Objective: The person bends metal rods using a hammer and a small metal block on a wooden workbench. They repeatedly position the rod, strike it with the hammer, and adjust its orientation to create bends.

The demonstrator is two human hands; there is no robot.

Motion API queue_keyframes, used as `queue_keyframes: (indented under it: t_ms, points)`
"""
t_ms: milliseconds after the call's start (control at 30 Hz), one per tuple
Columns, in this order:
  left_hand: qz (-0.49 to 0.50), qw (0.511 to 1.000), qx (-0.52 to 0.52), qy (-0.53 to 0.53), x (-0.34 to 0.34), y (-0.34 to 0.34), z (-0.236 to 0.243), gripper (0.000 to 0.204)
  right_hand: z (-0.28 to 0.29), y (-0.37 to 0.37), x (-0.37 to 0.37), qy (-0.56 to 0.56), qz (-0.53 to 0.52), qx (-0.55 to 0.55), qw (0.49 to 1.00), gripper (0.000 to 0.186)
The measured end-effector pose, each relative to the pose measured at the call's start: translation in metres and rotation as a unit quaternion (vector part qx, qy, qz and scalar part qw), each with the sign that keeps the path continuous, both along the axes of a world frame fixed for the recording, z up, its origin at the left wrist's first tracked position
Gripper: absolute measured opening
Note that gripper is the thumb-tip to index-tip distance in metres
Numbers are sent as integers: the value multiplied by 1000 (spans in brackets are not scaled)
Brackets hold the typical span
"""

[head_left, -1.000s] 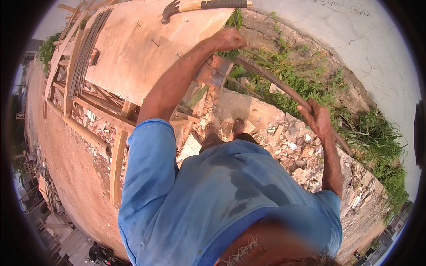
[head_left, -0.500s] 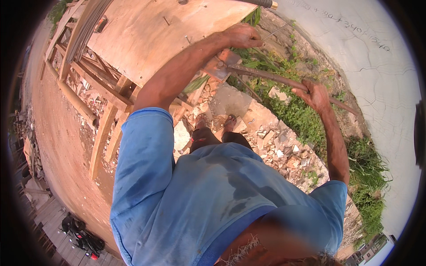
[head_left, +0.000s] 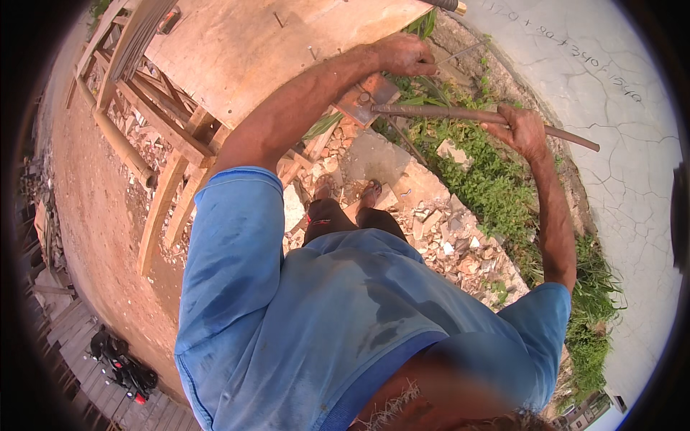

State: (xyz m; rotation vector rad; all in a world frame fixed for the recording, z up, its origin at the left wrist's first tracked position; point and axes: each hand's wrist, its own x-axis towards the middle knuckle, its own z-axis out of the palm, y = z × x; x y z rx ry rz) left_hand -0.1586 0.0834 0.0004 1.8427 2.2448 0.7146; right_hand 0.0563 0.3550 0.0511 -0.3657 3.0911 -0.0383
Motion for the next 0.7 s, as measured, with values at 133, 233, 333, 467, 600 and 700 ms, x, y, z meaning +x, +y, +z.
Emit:
queue_keyframes:
  t_ms: [133,233,333,467,600,700]
  points:
    - [12,1000,-6,5,0,1,-1,31,-6,5,-1,36,22,-20,999,67]
    - [10,1000,14,12,2,1,-1,30,-15,4,-3,55,38,-24,997,69]
    - [13,1000,11,0,3,1,0,29,-19,6,-10,56,36,-3,998,67]
    - [12,1000,0,10,1,0,-1,29,-18,9,-12,43,39,-18,998,67]
    - [7,1000,-19,11,-1,2,-4,30,-17,1,-2,34,18,-24,999,67]
    - [14,1000,1,4,0,2,-5,31,-11,-8,4,46,-5,-34,998,64]
